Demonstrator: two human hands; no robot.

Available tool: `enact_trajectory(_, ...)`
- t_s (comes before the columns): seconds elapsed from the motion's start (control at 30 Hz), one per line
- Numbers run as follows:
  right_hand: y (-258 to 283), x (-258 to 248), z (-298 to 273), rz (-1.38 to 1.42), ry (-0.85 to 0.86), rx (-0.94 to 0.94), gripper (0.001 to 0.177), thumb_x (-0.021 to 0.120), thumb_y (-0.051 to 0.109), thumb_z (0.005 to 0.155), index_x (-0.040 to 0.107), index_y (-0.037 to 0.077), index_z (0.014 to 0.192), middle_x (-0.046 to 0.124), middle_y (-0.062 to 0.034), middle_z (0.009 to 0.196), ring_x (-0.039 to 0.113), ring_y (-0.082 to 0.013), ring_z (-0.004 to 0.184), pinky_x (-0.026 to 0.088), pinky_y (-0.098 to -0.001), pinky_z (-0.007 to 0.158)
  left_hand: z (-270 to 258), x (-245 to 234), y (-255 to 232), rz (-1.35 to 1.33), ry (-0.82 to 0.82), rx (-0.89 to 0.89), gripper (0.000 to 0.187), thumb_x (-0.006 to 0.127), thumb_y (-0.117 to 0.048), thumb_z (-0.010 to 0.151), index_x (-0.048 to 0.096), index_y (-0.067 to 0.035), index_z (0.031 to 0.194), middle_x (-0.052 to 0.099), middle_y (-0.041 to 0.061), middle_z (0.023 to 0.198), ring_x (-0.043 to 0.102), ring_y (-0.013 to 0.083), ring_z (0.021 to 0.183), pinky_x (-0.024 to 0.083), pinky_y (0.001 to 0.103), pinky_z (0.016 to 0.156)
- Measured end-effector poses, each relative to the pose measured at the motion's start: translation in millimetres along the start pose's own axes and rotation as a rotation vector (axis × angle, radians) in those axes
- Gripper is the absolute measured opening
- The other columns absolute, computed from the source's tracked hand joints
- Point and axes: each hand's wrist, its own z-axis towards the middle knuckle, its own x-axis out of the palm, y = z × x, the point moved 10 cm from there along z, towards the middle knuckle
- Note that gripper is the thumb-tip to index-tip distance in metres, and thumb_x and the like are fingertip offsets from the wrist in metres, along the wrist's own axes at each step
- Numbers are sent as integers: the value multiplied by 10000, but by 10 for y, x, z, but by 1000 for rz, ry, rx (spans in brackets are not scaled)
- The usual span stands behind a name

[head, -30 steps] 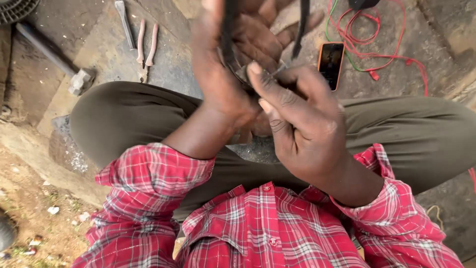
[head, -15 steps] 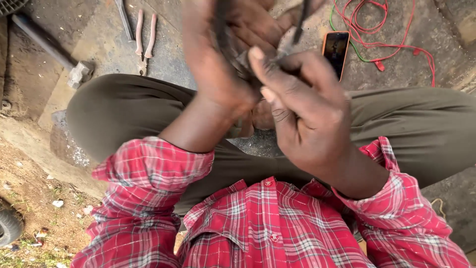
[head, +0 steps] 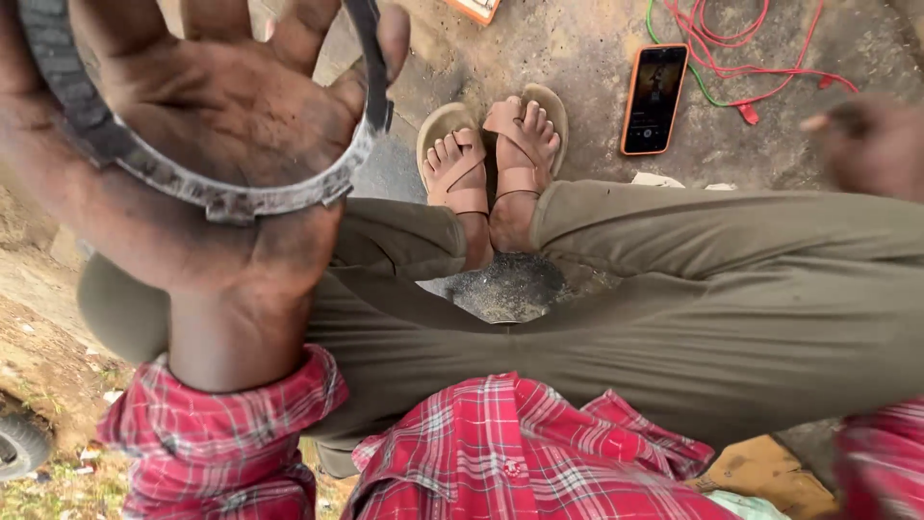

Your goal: Using a hacksaw blade to clean and file the notches of a motorcycle clutch plate.

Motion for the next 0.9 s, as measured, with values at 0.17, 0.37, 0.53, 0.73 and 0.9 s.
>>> enact_trajectory(0.17, 1548, 1210, -50, 301, 147, -49, 402, 713, -8, 810, 700, -10, 1212, 674, -171, 1362, 694, -346, 1194, 564, -423, 997, -295, -596, 394, -651, -907, -162, 775, 180, -739, 915, 455, -247, 1446, 405, 138, 1606, 389, 606, 1352, 295, 831, 975)
enact_trajectory(0.37, 1931, 1199, 84, 124, 1, 37, 508, 687, -31, 730, 669, -16, 1238, 643, -197, 1467, 685, -355, 1109, 553, -455, 947, -185, -461, 559, -766, -941, -162, 716, 246, -717, 936, 347, -241, 1461, 324, 133, 1660, 371, 656, 1363, 327, 873, 992)
enact_trajectory(0.53, 1828, 1414, 93, 93, 48, 110, 402, 692, -54, 760, 649, 8, 1155, 645, -148, 1496, 643, -384, 1007, 540, -468, 875, -206, -492, 626, -733, -945, -197, 747, 237, -709, 930, 372, -217, 1474, 341, 162, 1656, 366, 653, 1352, 345, 871, 987)
enact_trajectory(0.73, 1729, 1441, 76, 97, -10, 126, 405, 706, -62, 788, 627, 25, 1175, 643, -136, 1492, 663, -381, 1128, 561, -453, 922, -219, -448, 745, -711, -916, -259, 790, 225, -699, 922, 405, -183, 1492, 362, 203, 1650, 361, 648, 1336, 370, 870, 981)
enact_trajectory(0.9, 1515, 1433, 69, 272, -99, 398, 454, 774, 3, 918, 607, 50, 1337, 626, -176, 1405, 672, -360, 1223, 567, -442, 1005, -225, -413, 775, -690, -895, -298, 824, 216, -693, 916, 429, -157, 1505, 376, 235, 1646, 357, 645, 1324, 389, 871, 976)
